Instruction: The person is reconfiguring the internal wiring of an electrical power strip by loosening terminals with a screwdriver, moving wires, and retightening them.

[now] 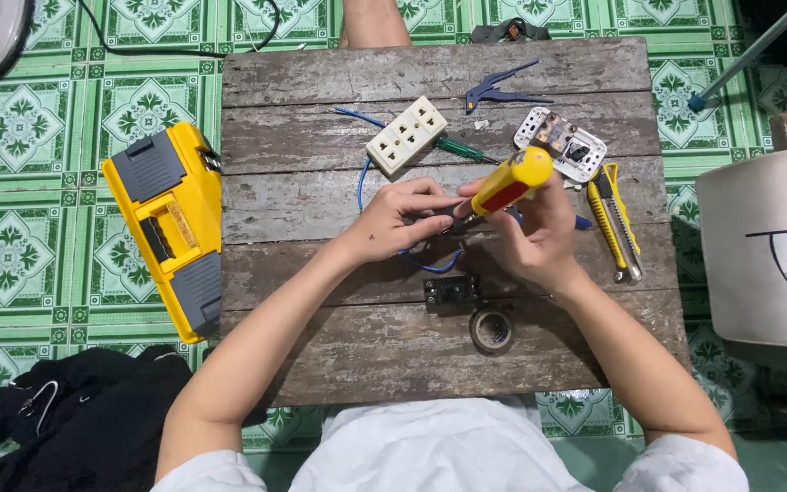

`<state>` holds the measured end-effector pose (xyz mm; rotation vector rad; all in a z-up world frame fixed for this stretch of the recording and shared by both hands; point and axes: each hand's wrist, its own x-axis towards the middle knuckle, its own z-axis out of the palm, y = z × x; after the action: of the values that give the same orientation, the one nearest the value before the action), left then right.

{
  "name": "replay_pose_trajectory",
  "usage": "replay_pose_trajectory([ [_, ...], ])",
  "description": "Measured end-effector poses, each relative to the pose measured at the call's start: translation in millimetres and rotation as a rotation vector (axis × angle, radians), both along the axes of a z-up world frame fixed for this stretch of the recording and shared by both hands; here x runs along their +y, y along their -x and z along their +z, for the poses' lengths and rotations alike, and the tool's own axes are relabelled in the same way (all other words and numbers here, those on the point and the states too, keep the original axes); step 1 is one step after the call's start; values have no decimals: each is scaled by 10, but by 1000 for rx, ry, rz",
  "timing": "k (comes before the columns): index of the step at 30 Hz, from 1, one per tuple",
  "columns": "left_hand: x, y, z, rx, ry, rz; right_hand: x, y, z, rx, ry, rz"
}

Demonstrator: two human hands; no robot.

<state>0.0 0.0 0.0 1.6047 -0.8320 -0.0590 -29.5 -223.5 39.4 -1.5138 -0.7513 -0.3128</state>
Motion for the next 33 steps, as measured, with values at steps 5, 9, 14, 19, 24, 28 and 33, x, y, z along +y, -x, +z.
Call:
replay_pose_trajectory([
  [5, -2, -6, 4, 1, 0, 2, 24, 18, -17, -32, 5, -25],
  [9, -6, 11, 54, 2, -5, 10, 42, -2, 20, -77, -33, -117],
  [14, -2, 8, 30, 6, -6, 5, -16, 62, -56, 87, -45, -156],
  [19, -1, 13, 8, 23, 4, -1, 15, 52, -14, 99, -43, -86],
  [24, -4, 7, -13, 26, 5, 2, 42, 67, 17, 29, -7, -130],
  [28, -10, 8, 41, 4, -5, -2, -6, 43, -118, 44, -53, -161],
  [33, -11, 13, 26, 13, -4, 7, -52, 33, -196, 74, -66, -202],
])
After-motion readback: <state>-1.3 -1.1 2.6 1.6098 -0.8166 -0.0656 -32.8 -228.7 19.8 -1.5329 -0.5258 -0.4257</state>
